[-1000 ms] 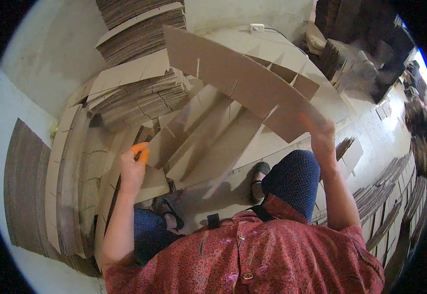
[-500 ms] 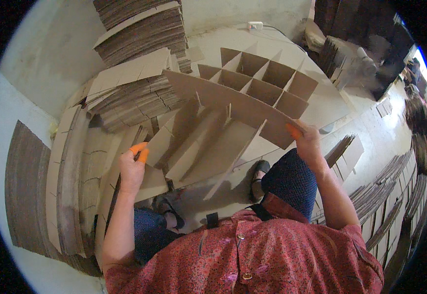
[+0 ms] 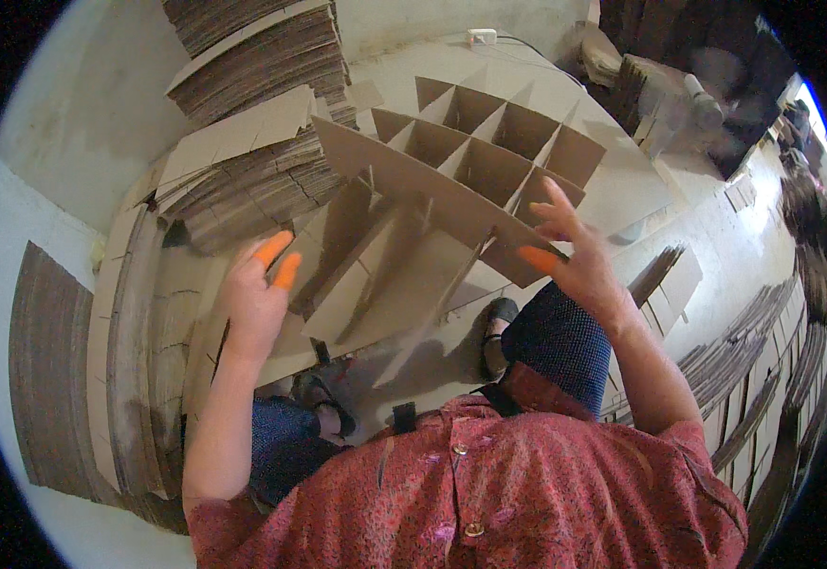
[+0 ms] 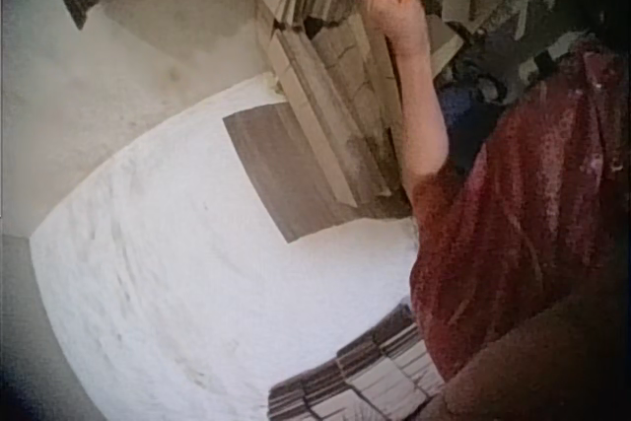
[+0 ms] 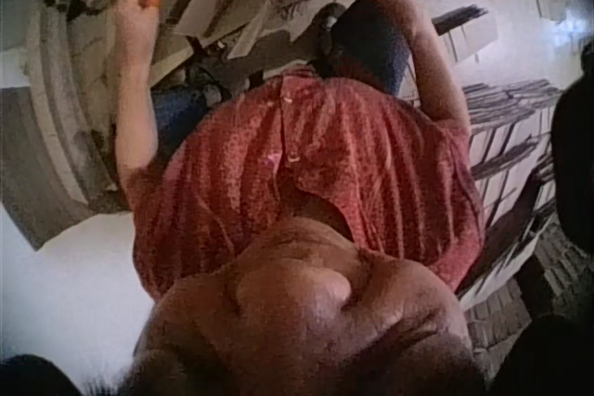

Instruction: The person sits on the floor and repeatedly folds pre-cut cardboard sheets into multi-compartment dividers. They pick up a flat sheet, fold along scored lines to form upright partitions, and place the finished divider onto a growing stack. The process is repeated continuously with identical units.

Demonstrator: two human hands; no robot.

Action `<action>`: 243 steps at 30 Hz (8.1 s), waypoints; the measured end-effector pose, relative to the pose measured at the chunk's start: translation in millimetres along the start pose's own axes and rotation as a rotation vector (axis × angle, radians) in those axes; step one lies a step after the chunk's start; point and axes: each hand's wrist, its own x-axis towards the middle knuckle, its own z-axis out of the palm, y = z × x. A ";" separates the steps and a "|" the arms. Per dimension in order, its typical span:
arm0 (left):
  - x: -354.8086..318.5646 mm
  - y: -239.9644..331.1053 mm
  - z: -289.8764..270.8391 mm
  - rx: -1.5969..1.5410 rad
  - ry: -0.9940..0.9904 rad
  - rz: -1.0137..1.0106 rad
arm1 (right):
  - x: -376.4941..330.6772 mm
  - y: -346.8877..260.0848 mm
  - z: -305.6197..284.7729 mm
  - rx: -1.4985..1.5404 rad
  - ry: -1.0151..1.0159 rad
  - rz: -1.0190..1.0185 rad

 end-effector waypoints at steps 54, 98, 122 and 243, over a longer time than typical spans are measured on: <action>151.9 -136.6 -13.0 0.165 0.309 0.149 | 51.5 -36.1 69.5 -0.217 -0.053 -0.111; -147.6 -82.8 68.2 -0.240 0.085 0.008 | -13.2 -78.6 92.0 0.021 -0.030 0.059; -155.4 -100.2 73.3 -0.221 0.029 -0.007 | -21.2 -44.3 110.4 -0.013 -0.003 0.079; -199.2 -124.7 157.4 -0.621 -0.563 -0.101 | -99.5 65.2 -117.8 -0.534 1.094 0.544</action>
